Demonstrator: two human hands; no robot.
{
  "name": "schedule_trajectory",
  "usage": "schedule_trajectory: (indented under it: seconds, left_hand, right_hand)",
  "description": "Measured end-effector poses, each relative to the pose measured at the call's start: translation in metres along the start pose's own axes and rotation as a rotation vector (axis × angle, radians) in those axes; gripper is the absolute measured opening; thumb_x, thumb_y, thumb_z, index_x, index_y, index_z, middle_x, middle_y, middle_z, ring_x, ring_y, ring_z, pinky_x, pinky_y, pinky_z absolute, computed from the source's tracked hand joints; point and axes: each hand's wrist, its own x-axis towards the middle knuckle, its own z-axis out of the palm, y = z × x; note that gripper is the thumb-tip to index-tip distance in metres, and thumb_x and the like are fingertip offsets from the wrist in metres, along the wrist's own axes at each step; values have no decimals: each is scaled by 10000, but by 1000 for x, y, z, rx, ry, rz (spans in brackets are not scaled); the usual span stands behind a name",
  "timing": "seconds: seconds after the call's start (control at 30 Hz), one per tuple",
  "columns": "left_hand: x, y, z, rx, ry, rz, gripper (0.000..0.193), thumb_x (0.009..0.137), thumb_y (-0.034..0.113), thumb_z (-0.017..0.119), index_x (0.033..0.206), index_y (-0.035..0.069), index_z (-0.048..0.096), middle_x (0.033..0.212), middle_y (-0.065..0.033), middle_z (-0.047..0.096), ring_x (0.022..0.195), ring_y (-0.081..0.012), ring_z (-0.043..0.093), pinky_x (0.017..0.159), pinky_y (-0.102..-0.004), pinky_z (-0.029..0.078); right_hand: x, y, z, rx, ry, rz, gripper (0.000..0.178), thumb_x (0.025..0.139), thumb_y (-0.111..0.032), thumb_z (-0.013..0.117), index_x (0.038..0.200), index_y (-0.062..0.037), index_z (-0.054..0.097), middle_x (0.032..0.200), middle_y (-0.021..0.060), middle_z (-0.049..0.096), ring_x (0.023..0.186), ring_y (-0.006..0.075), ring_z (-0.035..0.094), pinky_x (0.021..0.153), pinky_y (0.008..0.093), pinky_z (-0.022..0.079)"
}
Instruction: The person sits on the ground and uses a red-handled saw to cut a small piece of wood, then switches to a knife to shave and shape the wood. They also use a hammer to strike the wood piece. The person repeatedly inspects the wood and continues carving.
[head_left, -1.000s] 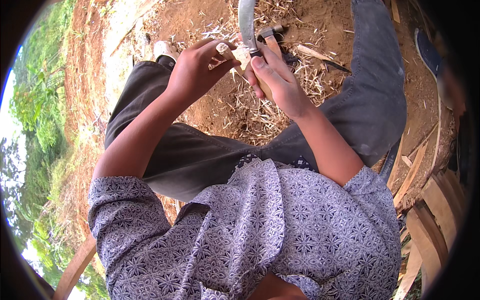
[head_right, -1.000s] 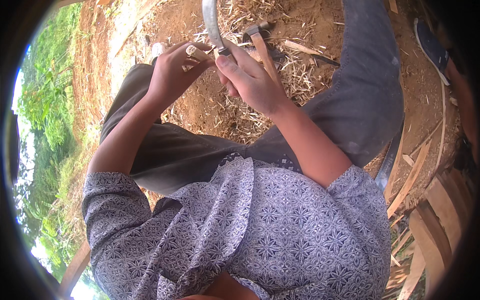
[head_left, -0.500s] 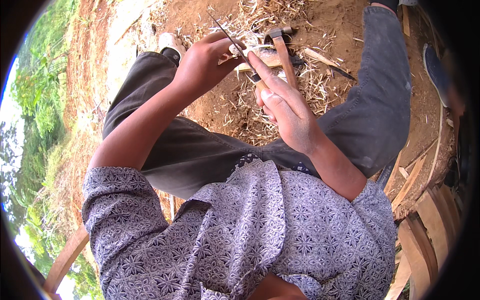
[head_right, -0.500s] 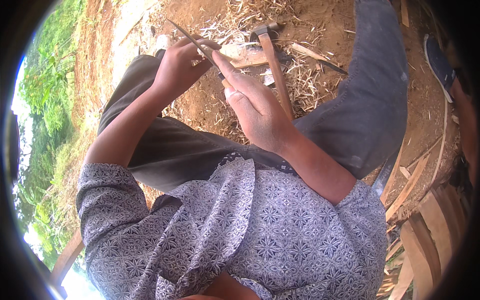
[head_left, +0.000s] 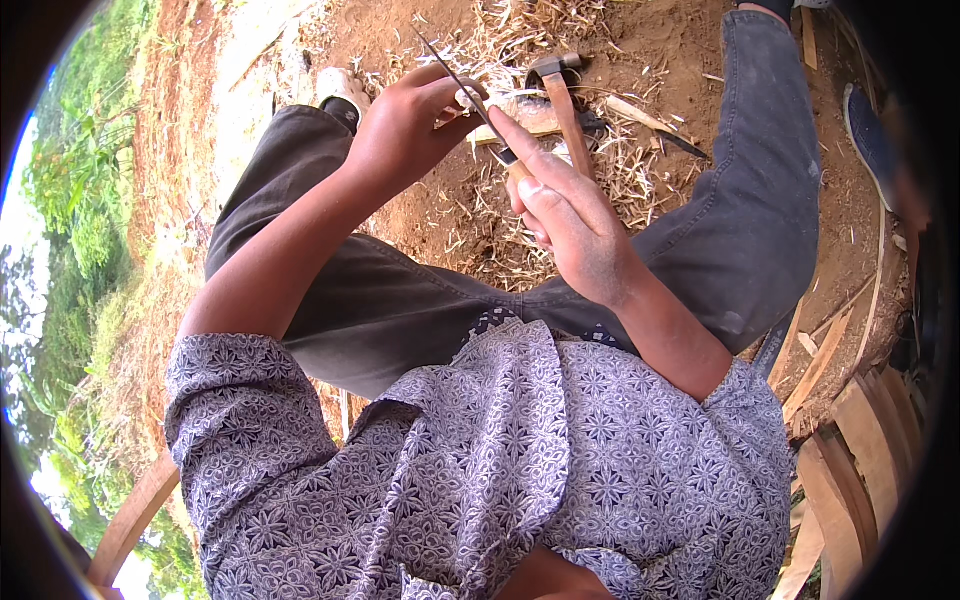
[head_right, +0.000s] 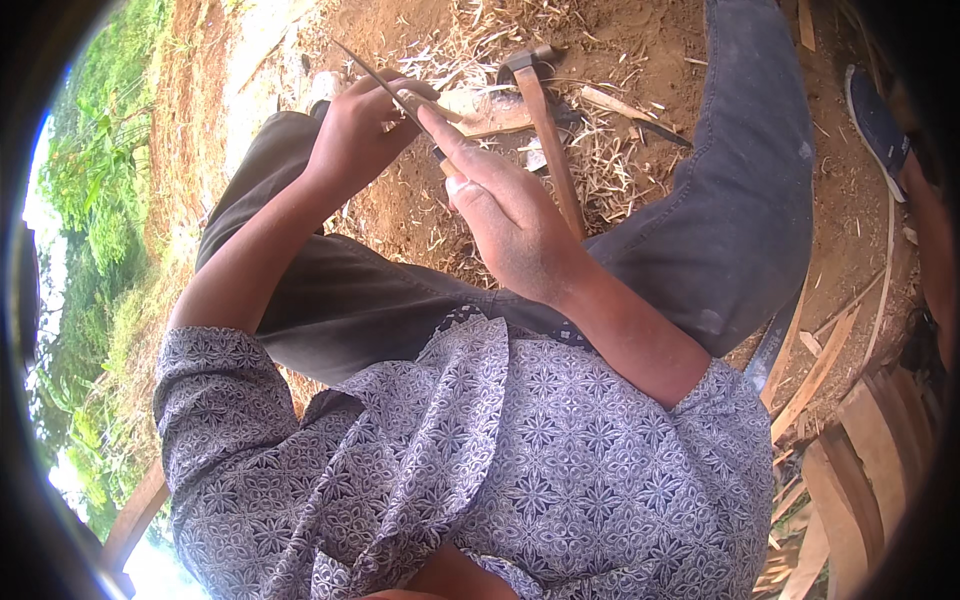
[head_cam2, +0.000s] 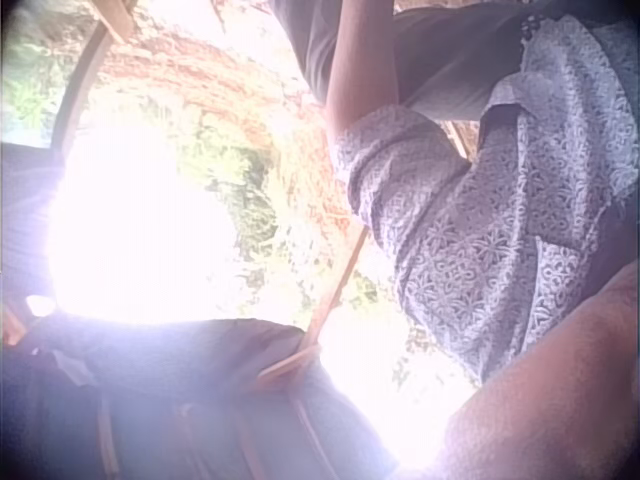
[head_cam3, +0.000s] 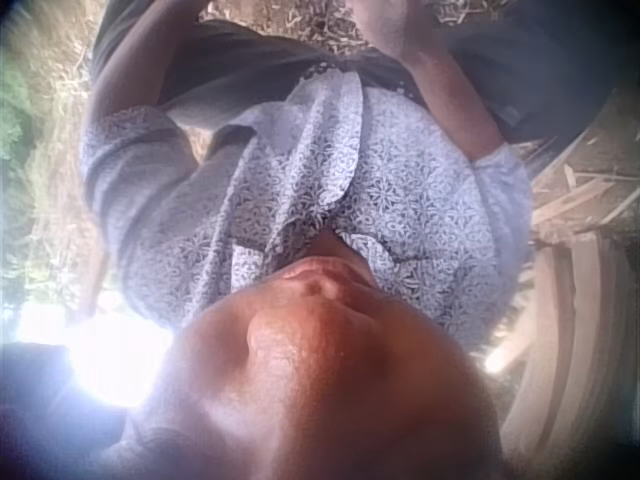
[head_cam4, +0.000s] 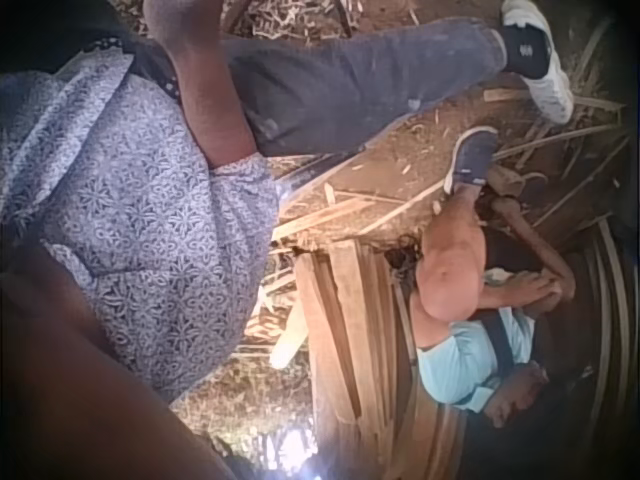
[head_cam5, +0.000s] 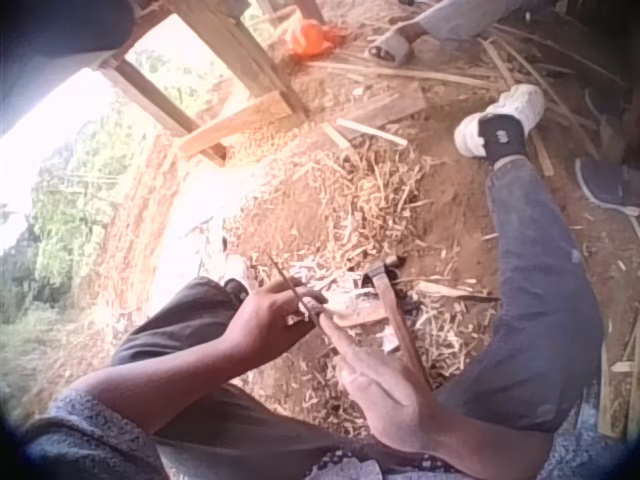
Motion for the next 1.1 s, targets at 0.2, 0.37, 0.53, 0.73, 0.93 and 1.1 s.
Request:
schedule_trajectory:
  seconds: [0.2,0.37,0.53,0.73,0.93,1.1]
  left_hand:
    - [0,-1,0,13,-14,22,231,865,35,749,1095,63,735,1045,-95,716,942,-265,733,793,-349,628]
    - [1,-4,3,-32,-32,8,235,875,56,757,1108,62,729,1092,-103,712,955,-264,736,804,-349,632]
    - [1,-19,5,-62,-26,58,372,889,111,773,1248,72,685,1131,-139,698,987,-275,736,837,-358,631]
    - [-6,-52,19,-17,-66,128,292,912,243,772,1065,11,684,947,-202,712,822,-364,722,740,-437,583]
    - [5,-50,32,-1,-104,8,259,963,303,720,992,45,715,788,-185,711,733,-383,693,663,-442,545]
    - [2,-43,31,-109,-48,16,216,965,235,726,1080,52,729,955,-143,778,854,-294,755,756,-397,573]
  right_hand:
    - [0,-1,0,-11,1,25,572,1067,-86,309,1636,-39,281,896,-21,457,686,33,351,619,190,350]
    - [1,1,-1,-53,13,35,570,1068,-82,308,1636,-46,286,904,-19,459,677,27,343,602,179,343]
    - [4,-4,-1,-146,85,12,553,1032,-62,393,1584,-65,417,915,25,520,761,85,482,842,245,435]
    - [10,-10,-2,-141,61,83,551,1033,-78,385,1582,-73,432,922,33,519,766,87,508,893,272,482]
    - [20,-23,-9,-321,93,150,530,1038,-104,385,1560,-62,465,842,8,568,735,82,510,774,274,482]
    - [28,-55,-11,-647,22,109,532,1047,-134,364,1565,-143,480,877,24,666,649,58,481,602,241,439]
